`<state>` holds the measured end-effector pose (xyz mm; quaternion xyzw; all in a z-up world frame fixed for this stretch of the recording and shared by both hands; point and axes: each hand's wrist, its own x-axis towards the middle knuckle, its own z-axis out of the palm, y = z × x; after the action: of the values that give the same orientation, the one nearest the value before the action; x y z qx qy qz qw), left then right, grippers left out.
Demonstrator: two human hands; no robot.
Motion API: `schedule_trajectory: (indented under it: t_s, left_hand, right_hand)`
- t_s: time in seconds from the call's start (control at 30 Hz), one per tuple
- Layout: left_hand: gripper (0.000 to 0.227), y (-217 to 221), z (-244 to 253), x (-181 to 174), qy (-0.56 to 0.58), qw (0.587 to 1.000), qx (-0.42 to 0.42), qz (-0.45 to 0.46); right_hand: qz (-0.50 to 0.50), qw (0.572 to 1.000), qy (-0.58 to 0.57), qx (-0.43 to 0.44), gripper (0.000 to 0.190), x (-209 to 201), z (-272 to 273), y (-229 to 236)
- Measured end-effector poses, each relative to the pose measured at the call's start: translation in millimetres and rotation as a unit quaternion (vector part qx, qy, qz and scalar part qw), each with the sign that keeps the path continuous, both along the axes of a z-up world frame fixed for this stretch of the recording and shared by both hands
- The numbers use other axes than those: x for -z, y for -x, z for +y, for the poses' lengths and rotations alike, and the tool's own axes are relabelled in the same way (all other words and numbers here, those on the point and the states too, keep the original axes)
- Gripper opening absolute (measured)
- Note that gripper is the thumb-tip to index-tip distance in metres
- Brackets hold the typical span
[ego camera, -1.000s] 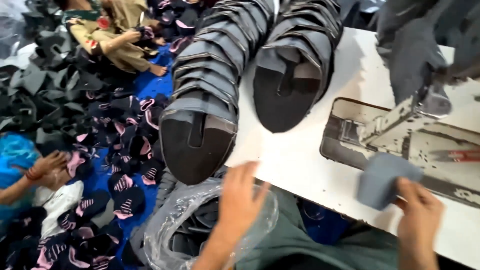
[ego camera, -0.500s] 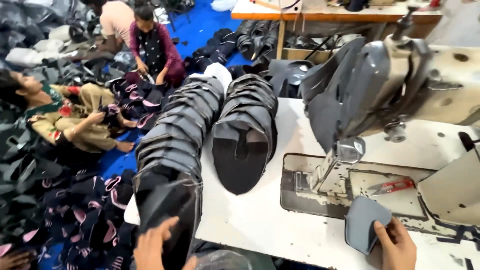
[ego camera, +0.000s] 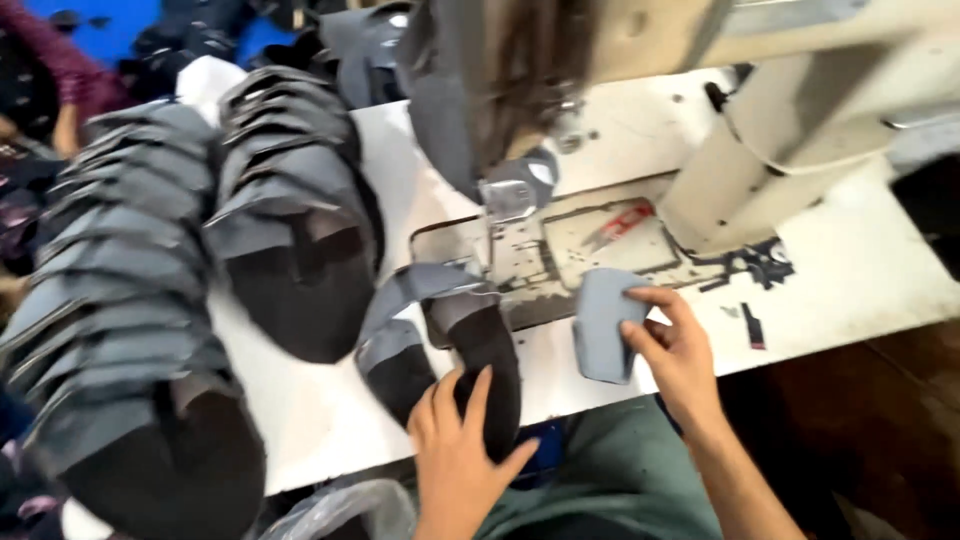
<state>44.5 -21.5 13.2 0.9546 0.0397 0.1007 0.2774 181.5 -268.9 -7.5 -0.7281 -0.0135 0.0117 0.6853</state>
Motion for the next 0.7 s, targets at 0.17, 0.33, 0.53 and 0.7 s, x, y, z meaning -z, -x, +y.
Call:
schedule_trajectory:
  t_s: [0.17,0.33,0.53,0.7]
  left_hand:
    - [0.086,26,-4,50,-0.177,0.984,-0.027,-0.014]
    - [0.085,32,-9,25,-0.063,0.998,0.017,-0.001]
    - [0.065,46,-5,59,-0.083,0.996,0.010,-0.024]
    - [0.063,47,5,47,-0.089,0.993,0.014,-0.071]
  right_hand:
    - [0.025,0.995,-0.044,-0.086,0.056,-14,6,7]
    - [0.090,0.985,-0.027,-0.144,0.061,-40,46,20]
    - [-0.036,0.933,0.140,-0.330,0.057,1,139,16]
    - [0.083,0.935,0.006,-0.344,0.060,16,151,-7]
